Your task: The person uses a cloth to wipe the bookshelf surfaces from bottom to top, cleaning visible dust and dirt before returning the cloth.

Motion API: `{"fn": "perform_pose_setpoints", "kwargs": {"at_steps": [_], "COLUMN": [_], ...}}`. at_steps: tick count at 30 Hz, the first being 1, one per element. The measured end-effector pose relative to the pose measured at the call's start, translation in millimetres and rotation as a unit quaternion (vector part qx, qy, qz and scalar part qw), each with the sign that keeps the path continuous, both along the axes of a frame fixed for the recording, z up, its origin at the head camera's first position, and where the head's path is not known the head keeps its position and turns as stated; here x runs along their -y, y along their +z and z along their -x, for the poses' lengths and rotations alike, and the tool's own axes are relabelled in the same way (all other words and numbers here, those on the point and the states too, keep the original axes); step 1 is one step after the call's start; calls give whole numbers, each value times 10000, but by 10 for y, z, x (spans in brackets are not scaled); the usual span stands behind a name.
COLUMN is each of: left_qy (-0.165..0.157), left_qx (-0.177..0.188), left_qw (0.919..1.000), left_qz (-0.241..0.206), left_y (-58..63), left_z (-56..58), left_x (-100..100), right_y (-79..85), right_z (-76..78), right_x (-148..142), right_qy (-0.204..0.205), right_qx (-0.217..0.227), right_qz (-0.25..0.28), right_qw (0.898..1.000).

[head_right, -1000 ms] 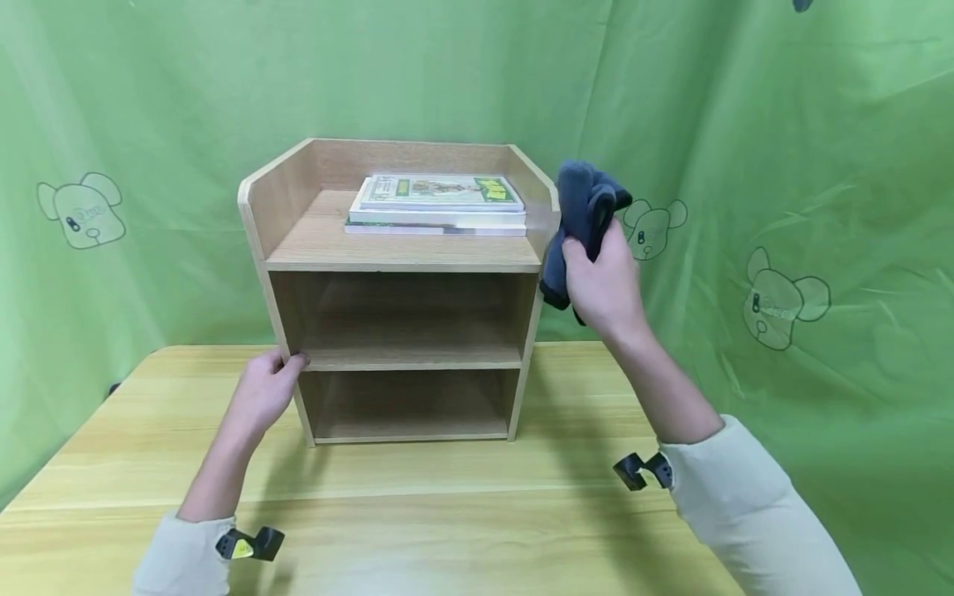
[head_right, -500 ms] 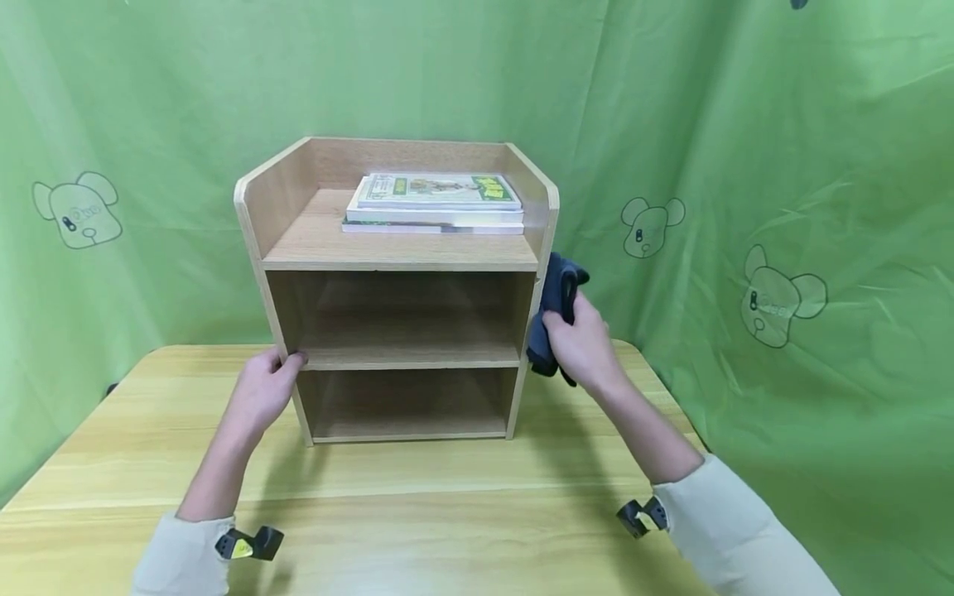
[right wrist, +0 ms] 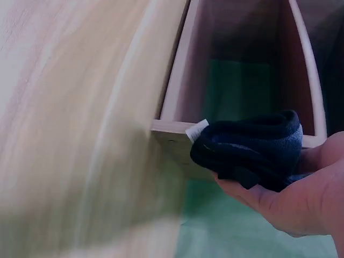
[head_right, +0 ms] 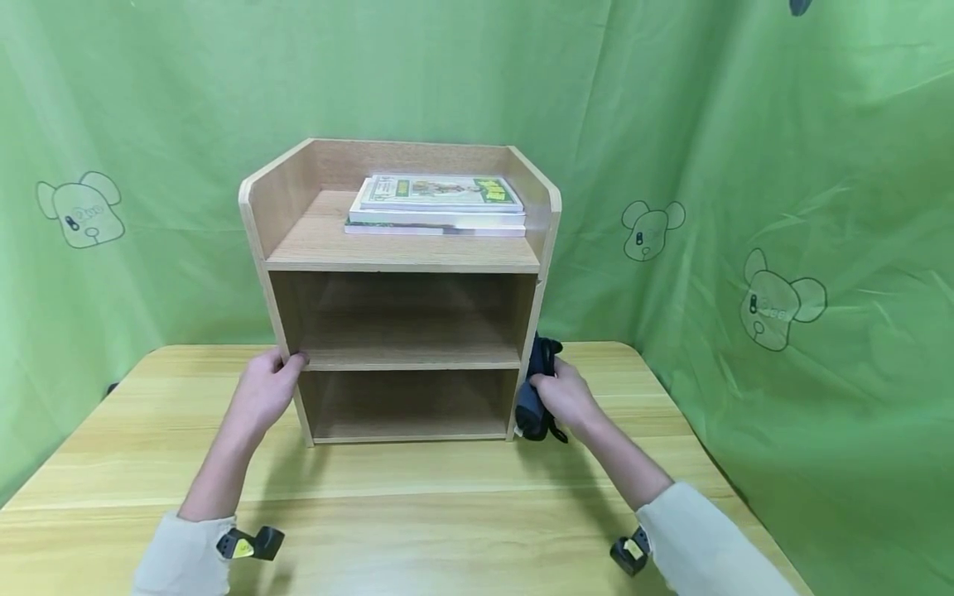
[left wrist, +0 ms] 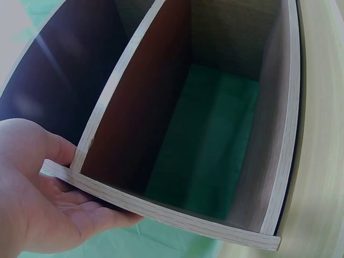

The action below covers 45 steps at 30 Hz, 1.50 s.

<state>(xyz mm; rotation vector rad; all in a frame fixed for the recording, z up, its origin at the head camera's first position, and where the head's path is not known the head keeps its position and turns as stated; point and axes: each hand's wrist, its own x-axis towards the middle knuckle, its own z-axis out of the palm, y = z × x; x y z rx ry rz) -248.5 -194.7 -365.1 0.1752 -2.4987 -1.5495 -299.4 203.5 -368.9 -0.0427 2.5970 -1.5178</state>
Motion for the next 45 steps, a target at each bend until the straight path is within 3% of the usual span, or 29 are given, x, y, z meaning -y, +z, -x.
{"fn": "perform_pose_setpoints", "kwargs": {"at_steps": [5,10,15,26,32,39,45], "left_qy": [-3,-37,-7,47,82,92,61], "left_qx": [-14,-14,-31,-80,-86,-93,-96], "left_qw": [10000,10000,10000,9999,9998,9998,9998], "left_qz": [2,4,32,104,153,140,159], "left_y": [-12,-16,-14,-20,-22,-14,-8], "left_z": [6,13,17,19,25,22,13], "left_x": [-5,-10,-15,-9,-6,-4,-4], "right_y": [-215,-409,-482,-405,-401,-359,-93], "right_z": [94,150,185,198,160,101,60], "right_x": [-42,-104,-139,-217,-255,-232,-224], "right_qy": [146,375,392,915,1004,842,814], "right_qx": [404,1047,1357,1701,1843,1525,1066], "right_qz": [-14,336,279,-136,-24,317,412], "right_qw": [9991,9932,9896,9811,9777,9842,9901]}}
